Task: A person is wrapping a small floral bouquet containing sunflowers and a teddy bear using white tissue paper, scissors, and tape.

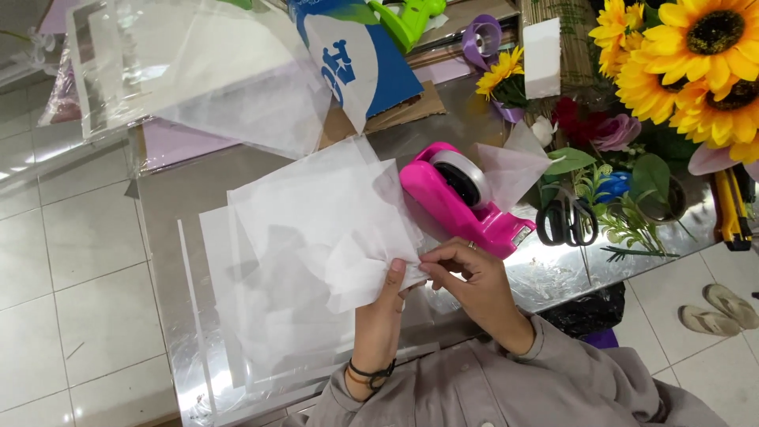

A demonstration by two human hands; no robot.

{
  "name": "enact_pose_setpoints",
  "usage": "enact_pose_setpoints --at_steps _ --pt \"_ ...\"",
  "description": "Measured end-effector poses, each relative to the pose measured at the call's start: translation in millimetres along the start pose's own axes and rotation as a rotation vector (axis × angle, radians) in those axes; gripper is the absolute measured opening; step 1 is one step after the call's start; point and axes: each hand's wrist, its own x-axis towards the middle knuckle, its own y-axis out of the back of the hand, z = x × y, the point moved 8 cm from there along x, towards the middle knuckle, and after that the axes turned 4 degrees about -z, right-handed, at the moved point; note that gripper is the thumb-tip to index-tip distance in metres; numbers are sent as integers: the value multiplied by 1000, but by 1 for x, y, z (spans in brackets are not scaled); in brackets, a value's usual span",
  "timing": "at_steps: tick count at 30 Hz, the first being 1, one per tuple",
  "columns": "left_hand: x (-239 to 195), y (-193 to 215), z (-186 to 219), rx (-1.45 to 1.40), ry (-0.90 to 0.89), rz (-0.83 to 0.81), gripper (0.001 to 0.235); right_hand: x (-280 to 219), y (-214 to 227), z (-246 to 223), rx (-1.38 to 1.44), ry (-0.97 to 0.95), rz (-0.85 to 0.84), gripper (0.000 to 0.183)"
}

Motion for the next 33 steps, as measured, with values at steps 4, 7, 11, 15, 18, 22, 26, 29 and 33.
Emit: enact_pose_setpoints --at_steps 4,7,11,15,18,22,26,29,33 --pt "1 -5 2 1 -16 -65 37 1 0 -6 -36 41 -23 14" --pt "-3 0 4 167 31 44 44 1 0 5 -29 -32 -51 21" --pt "-8 -5 15 284 -57 -29 48 2 4 -1 -62 53 2 14" --pt "-5 -1 21 344 -210 -56 39 1 6 -7 3 57 32 12" --pt "-1 -1 18 274 -236 -97 35 0 5 -4 38 15 27 9" --pt "3 -10 13 109 -239 -180 55 0 4 -19 -20 86 0 7" --pt "7 1 7 44 -140 -24 61 -1 2 -23 -94 154 -56 15" --pt "19 10 -9 -68 -121 -54 57 -4 -3 -26 -236 299 -85 27" --pt "17 2 -10 -175 -59 -66 62 -9 -2 -52 -420 454 8 21"
